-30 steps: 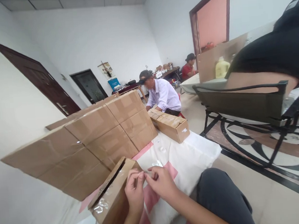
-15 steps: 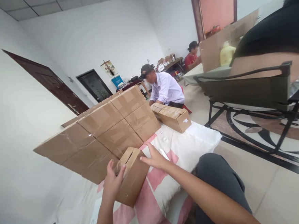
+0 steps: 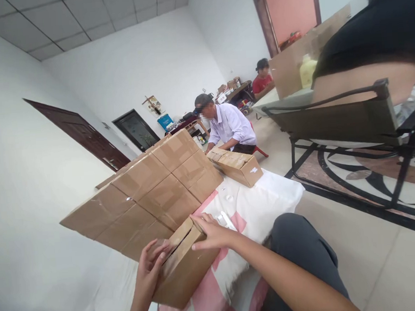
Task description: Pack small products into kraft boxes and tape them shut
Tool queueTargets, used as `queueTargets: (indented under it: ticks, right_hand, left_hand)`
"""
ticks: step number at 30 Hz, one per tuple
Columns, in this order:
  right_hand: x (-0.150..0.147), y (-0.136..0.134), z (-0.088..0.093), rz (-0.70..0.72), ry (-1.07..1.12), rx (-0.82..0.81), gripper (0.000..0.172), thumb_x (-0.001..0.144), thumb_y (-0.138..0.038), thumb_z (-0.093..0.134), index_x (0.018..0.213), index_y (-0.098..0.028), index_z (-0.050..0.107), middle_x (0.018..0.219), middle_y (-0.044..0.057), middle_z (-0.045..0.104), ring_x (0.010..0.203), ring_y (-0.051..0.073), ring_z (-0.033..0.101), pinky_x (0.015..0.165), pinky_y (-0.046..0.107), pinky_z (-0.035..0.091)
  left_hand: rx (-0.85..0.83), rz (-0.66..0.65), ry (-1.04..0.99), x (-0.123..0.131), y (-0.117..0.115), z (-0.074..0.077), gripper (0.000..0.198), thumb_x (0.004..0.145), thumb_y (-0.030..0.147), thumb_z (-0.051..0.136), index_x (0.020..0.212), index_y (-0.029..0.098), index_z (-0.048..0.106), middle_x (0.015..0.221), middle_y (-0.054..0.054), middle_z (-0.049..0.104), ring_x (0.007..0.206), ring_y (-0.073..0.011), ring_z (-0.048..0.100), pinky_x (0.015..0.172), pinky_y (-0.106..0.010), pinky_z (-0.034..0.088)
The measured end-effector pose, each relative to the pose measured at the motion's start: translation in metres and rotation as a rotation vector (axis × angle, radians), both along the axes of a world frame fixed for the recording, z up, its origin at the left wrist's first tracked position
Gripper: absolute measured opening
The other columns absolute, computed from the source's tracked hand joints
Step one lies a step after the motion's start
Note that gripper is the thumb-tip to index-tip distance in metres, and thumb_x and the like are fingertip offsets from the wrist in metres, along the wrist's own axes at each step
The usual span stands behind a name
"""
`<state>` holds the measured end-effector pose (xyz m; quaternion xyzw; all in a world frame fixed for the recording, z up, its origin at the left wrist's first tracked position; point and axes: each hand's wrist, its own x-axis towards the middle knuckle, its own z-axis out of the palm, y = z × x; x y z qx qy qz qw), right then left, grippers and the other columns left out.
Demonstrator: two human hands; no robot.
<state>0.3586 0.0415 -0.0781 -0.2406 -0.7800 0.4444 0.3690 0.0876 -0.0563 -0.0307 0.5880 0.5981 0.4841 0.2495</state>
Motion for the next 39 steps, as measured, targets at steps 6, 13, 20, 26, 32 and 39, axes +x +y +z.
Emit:
queueTargets:
  ticks: [6, 13, 20, 26, 32, 39]
  right_hand:
    - [-0.013, 0.010, 0.000, 0.147, 0.097, 0.008, 0.067, 0.077, -0.049, 0.080, 0.138, -0.026, 0.063, 0.164, 0.012, 0.027, 0.153, 0.029, 0.022, 0.123, 0.043, 0.024]
    - [-0.002, -0.007, -0.001, 0.052, 0.031, 0.180, 0.046, 0.076, -0.035, 0.081, 0.120, -0.025, 0.076, 0.153, 0.015, 0.041, 0.145, 0.031, 0.039, 0.118, 0.043, 0.033]
    - [0.006, -0.017, 0.001, 0.017, 0.011, 0.234, 0.050, 0.078, -0.035, 0.079, 0.127, -0.027, 0.072, 0.151, 0.014, 0.042, 0.141, 0.032, 0.043, 0.116, 0.044, 0.036]
    - [0.007, -0.017, 0.003, 0.028, 0.007, 0.249, 0.046, 0.080, -0.027, 0.074, 0.126, -0.028, 0.072, 0.147, 0.013, 0.043, 0.140, 0.030, 0.045, 0.114, 0.043, 0.038]
    - [0.008, -0.014, 0.001, -0.004, 0.000, 0.220, 0.045, 0.080, -0.026, 0.072, 0.125, -0.025, 0.072, 0.140, 0.013, 0.048, 0.124, 0.028, 0.058, 0.106, 0.041, 0.045]
    - [0.011, -0.012, 0.003, -0.005, 0.023, 0.167, 0.051, 0.082, -0.023, 0.067, 0.132, -0.020, 0.065, 0.124, 0.010, 0.056, 0.083, 0.016, 0.065, 0.081, 0.032, 0.055]
  left_hand:
    - [-0.058, -0.044, -0.027, 0.024, -0.015, 0.005, 0.065, 0.078, 0.056, 0.074, 0.125, 0.022, 0.048, 0.112, -0.013, 0.076, 0.109, -0.0290, 0.072, 0.101, -0.043, 0.054]
    - [0.009, 0.061, -0.094, 0.025, -0.021, 0.010, 0.055, 0.078, 0.054, 0.074, 0.115, 0.019, 0.055, 0.072, 0.001, 0.070, 0.059, -0.0143, 0.066, 0.058, -0.024, 0.051]
    - [-0.018, 0.026, -0.054, 0.033, -0.019, 0.032, 0.048, 0.078, 0.051, 0.074, 0.109, 0.017, 0.057, 0.056, 0.007, 0.056, 0.052, -0.0104, 0.052, 0.053, -0.021, 0.039]
    - [-0.084, -0.115, 0.035, 0.059, 0.004, 0.041, 0.050, 0.078, 0.047, 0.074, 0.115, 0.019, 0.056, 0.070, 0.003, 0.062, 0.057, -0.0108, 0.053, 0.057, -0.022, 0.042]
    - [-0.132, -0.085, -0.004, 0.080, 0.020, 0.029, 0.046, 0.079, 0.041, 0.072, 0.115, 0.018, 0.054, 0.068, 0.006, 0.057, 0.057, -0.0098, 0.053, 0.058, -0.022, 0.042]
    - [-0.133, -0.101, -0.090, 0.073, 0.019, 0.022, 0.052, 0.076, 0.041, 0.076, 0.117, 0.018, 0.053, 0.069, 0.006, 0.057, 0.056, -0.0072, 0.049, 0.056, -0.019, 0.038]
